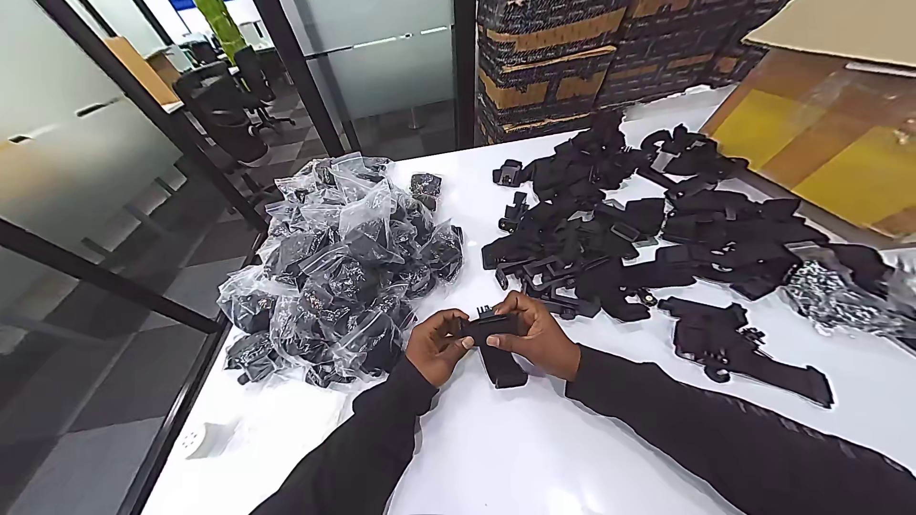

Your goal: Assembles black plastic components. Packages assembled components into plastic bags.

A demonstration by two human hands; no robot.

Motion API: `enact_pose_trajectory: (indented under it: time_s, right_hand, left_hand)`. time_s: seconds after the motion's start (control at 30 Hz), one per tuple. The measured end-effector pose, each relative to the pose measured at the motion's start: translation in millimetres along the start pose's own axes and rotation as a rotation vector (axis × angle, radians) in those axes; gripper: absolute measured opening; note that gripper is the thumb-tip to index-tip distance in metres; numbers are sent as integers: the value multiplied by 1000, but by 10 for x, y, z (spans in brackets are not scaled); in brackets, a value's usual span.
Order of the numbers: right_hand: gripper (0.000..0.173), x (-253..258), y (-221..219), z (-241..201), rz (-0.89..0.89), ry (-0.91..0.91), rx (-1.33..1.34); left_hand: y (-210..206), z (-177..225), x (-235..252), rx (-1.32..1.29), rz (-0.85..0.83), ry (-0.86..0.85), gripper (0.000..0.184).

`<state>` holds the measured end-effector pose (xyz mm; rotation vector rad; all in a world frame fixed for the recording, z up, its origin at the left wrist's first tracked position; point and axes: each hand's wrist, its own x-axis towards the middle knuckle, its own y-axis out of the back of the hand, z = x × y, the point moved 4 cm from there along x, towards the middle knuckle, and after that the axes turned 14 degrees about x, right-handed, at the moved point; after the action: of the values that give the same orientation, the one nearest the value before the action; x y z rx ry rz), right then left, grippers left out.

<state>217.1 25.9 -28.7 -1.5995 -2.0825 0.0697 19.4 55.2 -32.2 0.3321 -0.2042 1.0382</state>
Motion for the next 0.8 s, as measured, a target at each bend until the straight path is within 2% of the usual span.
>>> enact_pose_trajectory:
  time_s: [0.2,0.33,0.47,0.57,0.7,0.8]
  right_hand:
    - [35,1,11,16,-4,-22,-6]
    - [35,-6,-38,18,-20,-48,-59]
    - [60,-44,-61,-15,-103,89,-407]
    - [66,-80,-101,-59,-184,200,-605]
    - [63,-127,-189,-12,-297,156,-768]
    - [47,-140,-233,15,-340,140,-901]
  left_hand:
    - [-47,31,-9,38,-9,-74,35]
    - [-1,26,-6,101,103,-59,29]
    - [149,9,33,156,319,27,29]
    - [189,10,34,175,399,114,28]
    - [164,4,24,222,403,111,28]
    - [158,7,19,269,404,76,29]
